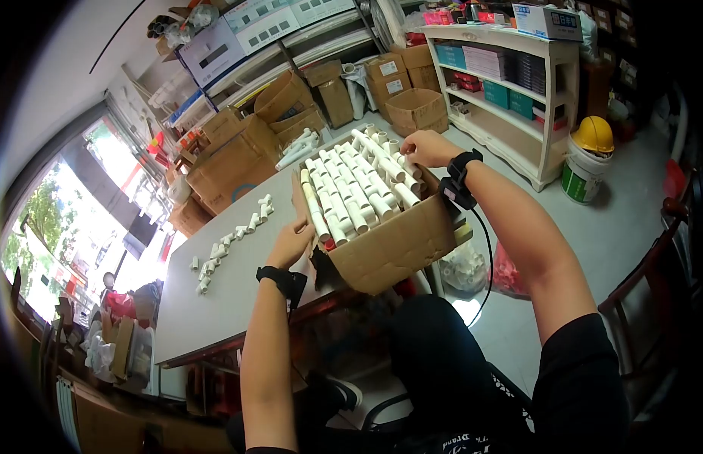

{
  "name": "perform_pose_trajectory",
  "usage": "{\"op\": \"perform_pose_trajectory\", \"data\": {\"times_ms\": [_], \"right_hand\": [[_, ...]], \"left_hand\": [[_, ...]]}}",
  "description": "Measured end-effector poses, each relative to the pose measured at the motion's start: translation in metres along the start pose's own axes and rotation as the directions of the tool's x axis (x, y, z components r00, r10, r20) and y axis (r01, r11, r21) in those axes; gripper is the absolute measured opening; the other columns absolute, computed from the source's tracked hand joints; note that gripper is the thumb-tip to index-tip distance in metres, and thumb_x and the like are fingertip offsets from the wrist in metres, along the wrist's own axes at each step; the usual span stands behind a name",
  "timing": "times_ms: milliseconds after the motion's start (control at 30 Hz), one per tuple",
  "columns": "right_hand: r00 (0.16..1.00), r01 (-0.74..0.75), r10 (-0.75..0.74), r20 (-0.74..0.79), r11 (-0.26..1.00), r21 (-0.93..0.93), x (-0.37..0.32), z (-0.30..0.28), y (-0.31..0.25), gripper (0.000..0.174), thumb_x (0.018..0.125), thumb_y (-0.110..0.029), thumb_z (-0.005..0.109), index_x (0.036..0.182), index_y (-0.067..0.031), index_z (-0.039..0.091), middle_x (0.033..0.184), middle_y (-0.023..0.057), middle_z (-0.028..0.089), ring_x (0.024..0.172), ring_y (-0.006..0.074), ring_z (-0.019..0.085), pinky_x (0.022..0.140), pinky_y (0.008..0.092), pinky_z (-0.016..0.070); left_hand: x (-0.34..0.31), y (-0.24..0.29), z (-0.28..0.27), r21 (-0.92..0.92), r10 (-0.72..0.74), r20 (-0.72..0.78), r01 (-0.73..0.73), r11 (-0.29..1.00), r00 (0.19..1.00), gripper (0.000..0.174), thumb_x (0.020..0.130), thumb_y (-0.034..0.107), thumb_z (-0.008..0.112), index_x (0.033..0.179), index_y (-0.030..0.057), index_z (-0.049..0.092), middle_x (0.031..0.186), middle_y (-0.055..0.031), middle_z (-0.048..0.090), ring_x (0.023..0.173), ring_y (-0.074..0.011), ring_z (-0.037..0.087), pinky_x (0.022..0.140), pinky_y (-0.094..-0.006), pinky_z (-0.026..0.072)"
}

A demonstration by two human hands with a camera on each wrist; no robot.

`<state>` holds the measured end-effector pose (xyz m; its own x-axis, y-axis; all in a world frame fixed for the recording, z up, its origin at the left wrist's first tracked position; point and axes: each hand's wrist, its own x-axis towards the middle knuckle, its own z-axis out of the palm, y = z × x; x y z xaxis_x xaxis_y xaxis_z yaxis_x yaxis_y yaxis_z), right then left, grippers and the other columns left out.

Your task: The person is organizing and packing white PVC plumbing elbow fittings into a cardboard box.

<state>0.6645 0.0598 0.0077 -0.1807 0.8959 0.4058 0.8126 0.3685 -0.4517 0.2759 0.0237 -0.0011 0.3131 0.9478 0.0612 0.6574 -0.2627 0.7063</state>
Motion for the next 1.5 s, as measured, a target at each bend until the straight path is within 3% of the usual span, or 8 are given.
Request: {"op": "perform_pose_trajectory", "data": {"times_ms": [600, 633, 733, 833, 1067, 1233, 1367, 1500], "right_hand": [[0.998, 0.058, -0.058, -0.026, 0.998, 0.000, 0.005, 0.010, 0.012, 0.026, 0.082, -0.019, 0.065, 0.104, -0.0061, 0.071, 0.101, 0.0149, 0.070, 0.095, 0.0313, 0.066, 0.085, 0.0378, 0.0505], [0.996, 0.083, -0.083, -0.023, 0.997, -0.006, 0.006, 0.008, 0.007, 0.026, 0.083, -0.020, 0.065, 0.104, -0.0061, 0.070, 0.101, 0.0148, 0.070, 0.095, 0.0313, 0.066, 0.085, 0.0378, 0.0505], [0.998, 0.009, -0.011, 0.060, 1.000, 0.023, 0.005, 0.003, 0.004, 0.029, 0.086, -0.021, 0.066, 0.111, -0.0066, 0.067, 0.108, 0.0126, 0.069, 0.099, 0.0269, 0.066, 0.087, 0.0358, 0.0502], [0.996, 0.009, -0.011, 0.087, 1.000, 0.023, 0.001, -0.006, -0.009, 0.047, 0.087, -0.024, 0.068, 0.130, -0.0082, 0.057, 0.122, 0.0101, 0.064, 0.113, 0.0236, 0.060, 0.091, 0.0350, 0.0489], [0.996, 0.090, -0.090, 0.024, 0.996, 0.018, 0.034, -0.021, 0.007, 0.036, 0.089, -0.015, 0.060, 0.121, 0.0005, 0.061, 0.113, 0.0174, 0.065, 0.104, 0.0261, 0.062, 0.088, 0.0350, 0.0497], [0.997, 0.046, -0.056, 0.057, 0.985, 0.167, 0.048, -0.019, -0.118, 0.028, 0.100, -0.024, 0.052, 0.108, -0.0008, 0.065, 0.078, 0.0030, 0.064, 0.062, 0.0070, 0.055, 0.056, 0.0245, 0.0449], [0.980, 0.179, -0.186, 0.066, 0.978, 0.108, 0.064, 0.006, -0.224, 0.045, 0.099, -0.036, 0.055, 0.076, 0.0016, 0.064, 0.063, 0.0000, 0.056, 0.057, 0.0078, 0.051, 0.054, 0.0249, 0.0396], [0.924, 0.362, -0.317, 0.214, 0.904, -0.228, 0.080, 0.047, -0.308, 0.038, 0.095, -0.034, 0.059, 0.079, -0.0002, 0.067, 0.063, 0.0068, 0.059, 0.059, 0.0120, 0.056, 0.059, 0.0278, 0.0432]], "left_hand": [[-0.004, -0.011, 0.000, -0.069, 0.133, -0.077, -0.138, 0.988, 0.988, 0.040, 0.089, 0.028, 0.057, 0.114, -0.0020, 0.064, 0.095, -0.0117, 0.071, 0.087, -0.0148, 0.060, 0.083, -0.0317, 0.0479], [0.004, -0.020, -0.003, -0.016, 0.116, -0.017, -0.116, 0.993, 0.993, 0.046, 0.093, 0.030, 0.057, 0.126, -0.0021, 0.059, 0.110, -0.0098, 0.069, 0.099, -0.0144, 0.060, 0.091, -0.0305, 0.0455], [0.002, -0.021, -0.004, -0.026, 0.124, -0.024, -0.124, 0.992, 0.992, 0.040, 0.091, 0.030, 0.057, 0.115, -0.0017, 0.064, 0.098, -0.0154, 0.070, 0.088, -0.0176, 0.062, 0.083, -0.0329, 0.0476], [0.017, -0.040, 0.005, 0.062, 0.204, -0.160, -0.197, 0.979, 0.966, 0.038, 0.084, 0.034, 0.058, 0.095, -0.0008, 0.066, 0.088, -0.0241, 0.067, 0.082, -0.0390, 0.064, 0.078, -0.0420, 0.0503], [0.011, -0.022, 0.001, 0.223, 0.228, -0.249, -0.174, 0.959, 0.941, 0.035, 0.077, 0.027, 0.057, 0.086, -0.0027, 0.071, 0.094, -0.0250, 0.068, 0.089, -0.0386, 0.065, 0.082, -0.0415, 0.0508], [0.007, -0.025, -0.001, 0.213, 0.186, -0.277, -0.128, 0.969, 0.943, 0.034, 0.078, 0.028, 0.058, 0.086, -0.0026, 0.072, 0.092, -0.0239, 0.069, 0.087, -0.0366, 0.066, 0.080, -0.0406, 0.0516], [-0.005, -0.028, 0.001, 0.160, 0.148, -0.255, -0.109, 0.981, 0.956, 0.034, 0.079, 0.027, 0.059, 0.087, -0.0027, 0.072, 0.091, -0.0236, 0.069, 0.084, -0.0352, 0.067, 0.079, -0.0400, 0.0521], [-0.016, -0.037, -0.016, 0.066, 0.117, -0.266, -0.103, 0.993, 0.957, 0.033, 0.079, 0.026, 0.060, 0.087, -0.0029, 0.073, 0.090, -0.0233, 0.070, 0.082, -0.0338, 0.068, 0.077, -0.0395, 0.0526]]}}
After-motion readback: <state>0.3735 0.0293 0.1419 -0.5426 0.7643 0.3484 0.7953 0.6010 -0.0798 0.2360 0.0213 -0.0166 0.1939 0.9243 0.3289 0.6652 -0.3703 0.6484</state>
